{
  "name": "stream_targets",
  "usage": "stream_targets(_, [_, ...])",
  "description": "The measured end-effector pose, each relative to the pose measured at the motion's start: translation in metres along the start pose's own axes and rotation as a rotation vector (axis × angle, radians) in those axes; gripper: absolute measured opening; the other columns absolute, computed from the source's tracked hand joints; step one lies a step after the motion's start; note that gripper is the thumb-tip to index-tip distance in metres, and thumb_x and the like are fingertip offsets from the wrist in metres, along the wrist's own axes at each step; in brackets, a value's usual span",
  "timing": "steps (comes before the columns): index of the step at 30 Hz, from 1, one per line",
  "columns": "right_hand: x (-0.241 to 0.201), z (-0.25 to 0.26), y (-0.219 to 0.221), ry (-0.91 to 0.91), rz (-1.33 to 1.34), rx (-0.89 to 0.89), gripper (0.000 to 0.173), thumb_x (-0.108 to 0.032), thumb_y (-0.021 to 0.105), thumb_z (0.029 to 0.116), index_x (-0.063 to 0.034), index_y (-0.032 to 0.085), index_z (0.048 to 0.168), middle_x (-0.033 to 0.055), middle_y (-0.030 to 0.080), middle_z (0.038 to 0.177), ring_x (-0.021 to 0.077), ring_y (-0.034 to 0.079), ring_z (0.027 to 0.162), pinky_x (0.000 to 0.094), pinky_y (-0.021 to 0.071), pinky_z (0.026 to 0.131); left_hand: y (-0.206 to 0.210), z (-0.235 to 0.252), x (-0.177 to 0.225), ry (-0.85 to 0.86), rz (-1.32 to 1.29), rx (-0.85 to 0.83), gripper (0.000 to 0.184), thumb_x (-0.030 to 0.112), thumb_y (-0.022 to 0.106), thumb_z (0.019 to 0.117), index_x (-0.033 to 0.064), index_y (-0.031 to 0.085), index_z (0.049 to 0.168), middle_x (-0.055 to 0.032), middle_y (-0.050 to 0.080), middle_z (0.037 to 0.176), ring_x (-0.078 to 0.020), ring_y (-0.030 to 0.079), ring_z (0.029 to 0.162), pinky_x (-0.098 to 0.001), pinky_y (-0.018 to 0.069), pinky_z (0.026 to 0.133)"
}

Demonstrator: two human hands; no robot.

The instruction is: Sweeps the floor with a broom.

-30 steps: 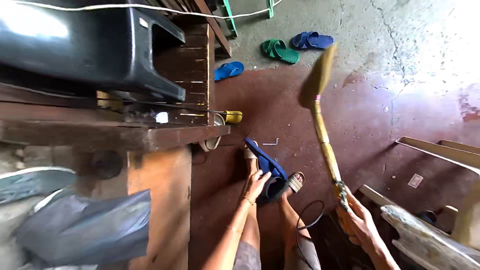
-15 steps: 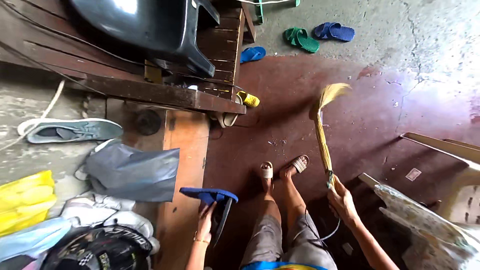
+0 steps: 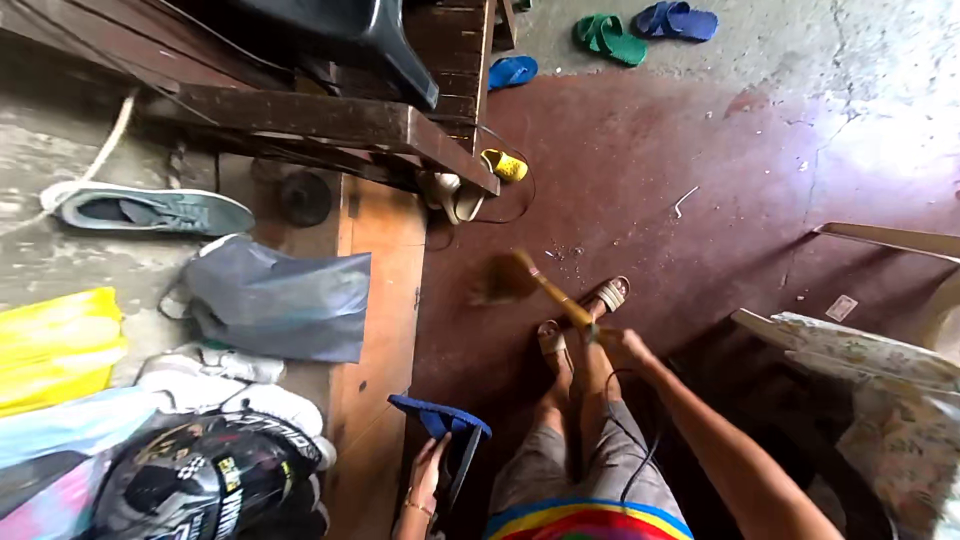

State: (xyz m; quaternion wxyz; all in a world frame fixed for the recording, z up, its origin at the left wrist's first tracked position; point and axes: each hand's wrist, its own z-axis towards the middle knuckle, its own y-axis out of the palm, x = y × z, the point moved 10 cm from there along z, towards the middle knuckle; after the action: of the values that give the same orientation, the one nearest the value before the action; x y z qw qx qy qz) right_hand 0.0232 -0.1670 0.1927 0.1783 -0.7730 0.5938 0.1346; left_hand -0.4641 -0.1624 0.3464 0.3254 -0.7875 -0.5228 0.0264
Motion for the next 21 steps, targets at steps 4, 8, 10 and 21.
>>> stream_targets(4, [0.025, -0.037, -0.122, 0.071, 0.001, 0.332, 0.045, -0.035, 0.057, 0.1056, -0.0073, 0.061, 0.141, 0.0269, 0.065, 0.129, 0.0432, 0.063, 0.120, 0.0619, 0.0466, 0.104, -0.036, -0.004, -0.041, 0.037, 0.040, 0.021, 0.034, 0.018, 0.062, 0.1031, -0.0048, 0.064, 0.129, -0.0213, 0.063, 0.136, -0.0298, 0.056, 0.130, -0.0481, 0.0419, 0.113])
stream_targets(8, [0.029, -0.098, -0.152, 0.037, 0.076, 0.590, 0.056, -0.032, 0.055, 0.1058, -0.0117, 0.043, 0.157, 0.0280, 0.066, 0.121, 0.0410, 0.068, 0.097, 0.0607, 0.0523, 0.088, -0.045, -0.005, -0.096, -0.035, 0.102, 0.019, 0.037, 0.020, 0.064, 0.1026, -0.0063, 0.064, 0.128, -0.0253, 0.061, 0.136, -0.0363, 0.054, 0.133, -0.0526, 0.0388, 0.115])
stream_targets(10, [0.029, -0.136, -0.118, -0.049, 0.170, 0.563, 0.060, -0.030, 0.053, 0.1065, -0.0133, 0.034, 0.161, 0.0228, 0.068, 0.108, 0.0286, 0.065, 0.071, 0.0492, 0.0567, 0.068, -0.040, -0.013, -0.116, -0.073, 0.153, -0.008, 0.037, 0.020, 0.065, 0.1024, -0.0072, 0.064, 0.128, -0.0265, 0.062, 0.136, -0.0377, 0.054, 0.133, -0.0531, 0.0382, 0.115])
stream_targets(21, [0.045, -0.094, 0.080, 0.043, 0.295, -0.149, 0.043, -0.035, 0.068, 0.0983, -0.0117, 0.066, 0.134, 0.0104, 0.071, 0.099, 0.0170, 0.065, 0.077, 0.0380, 0.0554, 0.072, 0.007, -0.041, -0.112, -0.064, 0.256, -0.083, 0.039, 0.021, 0.067, 0.1005, -0.0059, 0.064, 0.129, -0.0262, 0.061, 0.137, -0.0372, 0.054, 0.133, -0.0532, 0.0385, 0.115])
